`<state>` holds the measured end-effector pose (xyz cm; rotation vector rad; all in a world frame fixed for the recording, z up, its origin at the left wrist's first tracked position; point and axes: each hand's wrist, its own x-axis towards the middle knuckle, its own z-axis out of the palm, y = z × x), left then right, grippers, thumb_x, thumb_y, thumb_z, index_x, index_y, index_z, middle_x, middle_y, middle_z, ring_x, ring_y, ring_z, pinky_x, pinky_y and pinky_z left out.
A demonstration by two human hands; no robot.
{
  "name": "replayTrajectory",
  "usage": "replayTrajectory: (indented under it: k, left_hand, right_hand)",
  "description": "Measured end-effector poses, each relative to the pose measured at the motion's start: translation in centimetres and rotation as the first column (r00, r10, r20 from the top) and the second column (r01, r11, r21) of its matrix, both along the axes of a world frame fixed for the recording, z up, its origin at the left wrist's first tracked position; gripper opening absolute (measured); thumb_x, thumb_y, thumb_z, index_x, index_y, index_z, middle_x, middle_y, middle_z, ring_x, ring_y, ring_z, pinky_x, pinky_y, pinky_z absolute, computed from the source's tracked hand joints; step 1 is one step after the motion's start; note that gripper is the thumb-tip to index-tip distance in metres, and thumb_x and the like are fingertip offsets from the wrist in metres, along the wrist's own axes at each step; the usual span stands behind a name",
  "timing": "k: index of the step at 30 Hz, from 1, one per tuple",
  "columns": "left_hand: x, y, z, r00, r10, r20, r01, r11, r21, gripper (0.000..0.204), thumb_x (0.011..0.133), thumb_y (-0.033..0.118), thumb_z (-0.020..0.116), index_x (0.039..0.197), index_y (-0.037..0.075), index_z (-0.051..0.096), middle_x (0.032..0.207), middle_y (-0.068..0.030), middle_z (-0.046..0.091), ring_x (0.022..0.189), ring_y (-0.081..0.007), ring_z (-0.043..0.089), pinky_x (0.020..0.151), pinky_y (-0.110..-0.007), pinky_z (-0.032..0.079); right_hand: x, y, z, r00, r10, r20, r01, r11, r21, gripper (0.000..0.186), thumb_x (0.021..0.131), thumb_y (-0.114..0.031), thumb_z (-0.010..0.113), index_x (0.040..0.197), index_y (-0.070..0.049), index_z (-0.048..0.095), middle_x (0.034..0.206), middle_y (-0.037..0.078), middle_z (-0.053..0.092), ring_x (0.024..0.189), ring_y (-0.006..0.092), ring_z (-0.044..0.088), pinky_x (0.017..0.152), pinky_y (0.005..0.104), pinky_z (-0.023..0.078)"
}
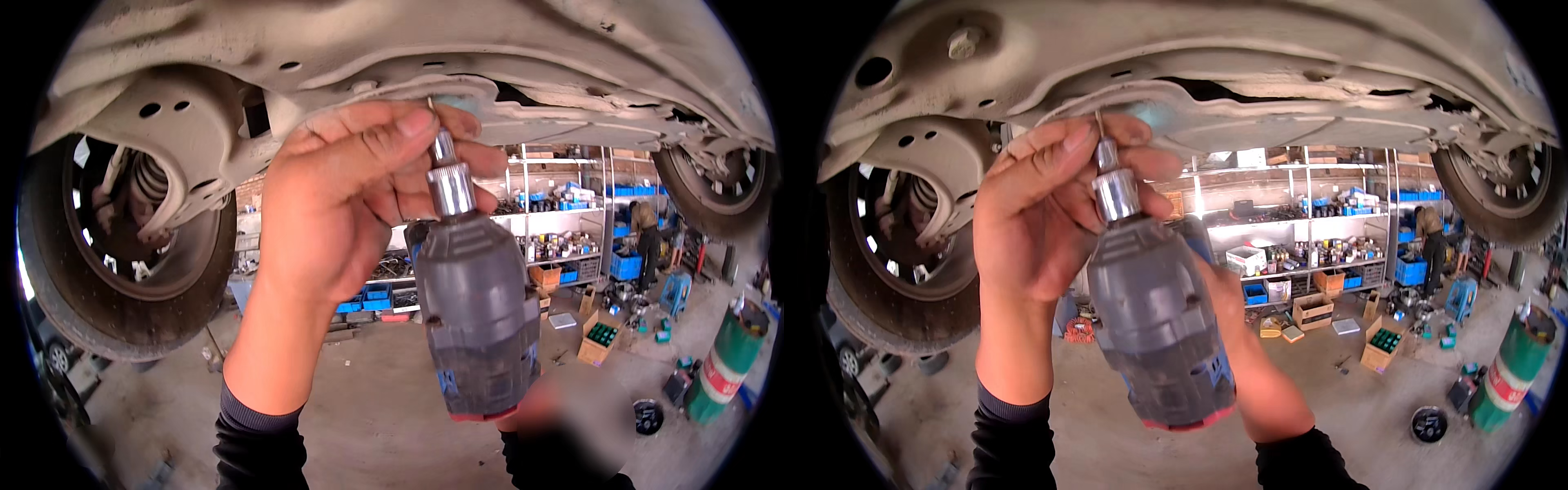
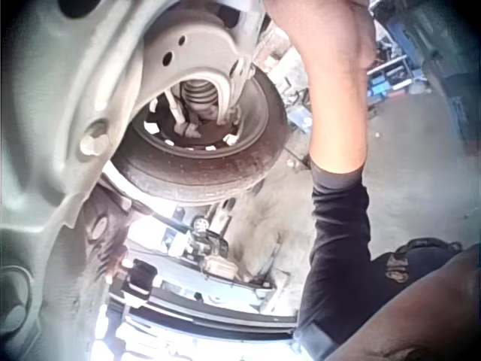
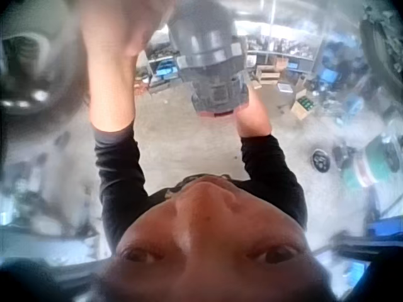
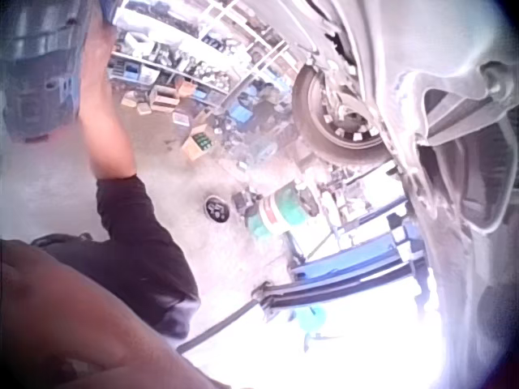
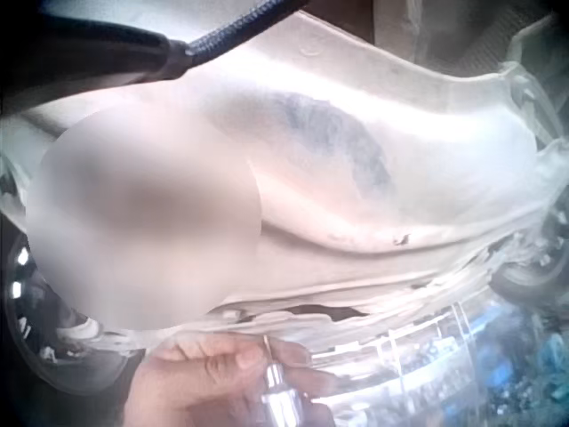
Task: The person works underneath a vehicle raised on a lift in a garage. They use a power impact wrench to tighten bolts on the car's undercarriage and remove a plastic splash shield. The person also walks around the garage to retrieve tools and interacts with another worker.
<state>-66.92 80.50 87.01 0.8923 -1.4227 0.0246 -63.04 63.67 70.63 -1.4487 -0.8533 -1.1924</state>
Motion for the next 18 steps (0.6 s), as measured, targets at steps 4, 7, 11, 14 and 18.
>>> replayTrajectory:
  k: [4,7,11,14,18]
  left_hand:
    - [0.9,0.0,1.2,0.999,-0.010,0.044,0.010,1.000,0.008,0.032,0.098,0.014,0.048,0.109,-0.013,0.060,0.106,-0.0290,0.065,0.083,-0.0405,0.070,0.073,-0.045,0.061]
    - [1.3,0.2,1.3,0.999,-0.039,0.023,0.039,0.999,0.005,0.033,0.098,0.015,0.048,0.110,-0.013,0.061,0.105,-0.0296,0.065,0.083,-0.0409,0.070,0.074,-0.046,0.060]
    - [2.6,0.7,0.8,0.990,-0.109,0.094,0.107,0.994,0.030,0.034,0.098,0.018,0.050,0.109,-0.013,0.061,0.102,-0.0301,0.067,0.083,-0.0409,0.070,0.074,-0.048,0.059]
    - [3.1,0.3,0.1,0.986,-0.105,0.131,0.102,0.994,0.030,0.035,0.098,0.020,0.051,0.108,-0.013,0.062,0.097,-0.0294,0.068,0.079,-0.0397,0.070,0.072,-0.046,0.058]
    - [3.0,0.1,0.1,0.983,-0.087,0.162,0.086,0.996,0.013,0.037,0.098,0.021,0.052,0.108,-0.013,0.061,0.096,-0.0297,0.068,0.077,-0.0381,0.070,0.071,-0.043,0.058]
  right_hand:
    - [0.2,1.1,3.5,0.995,0.021,0.095,-0.030,0.995,0.095,0.045,0.080,-0.012,0.069,0.123,-0.002,0.058,0.091,0.010,0.068,0.077,0.0230,0.068,0.065,0.0325,0.054]
    - [0.7,1.7,4.6,0.992,0.108,0.065,-0.118,0.975,0.189,0.047,0.080,-0.012,0.069,0.125,-0.002,0.058,0.091,0.010,0.069,0.076,0.0233,0.069,0.065,0.0324,0.054]
    - [0.7,1.9,4.2,0.945,0.294,-0.143,-0.230,0.908,0.349,0.051,0.079,-0.013,0.069,0.127,-0.001,0.058,0.087,0.012,0.069,0.075,0.0268,0.070,0.065,0.0334,0.054]
    - [0.8,1.7,3.6,0.962,0.249,-0.115,-0.204,0.928,0.311,0.051,0.078,-0.015,0.070,0.125,0.000,0.057,0.084,0.013,0.068,0.070,0.0308,0.070,0.061,0.0354,0.054]
    - [0.8,0.6,3.9,0.998,-0.062,-0.011,0.063,0.994,0.090,0.050,0.078,-0.014,0.071,0.124,0.000,0.058,0.084,0.013,0.069,0.070,0.0302,0.070,0.062,0.0345,0.054]
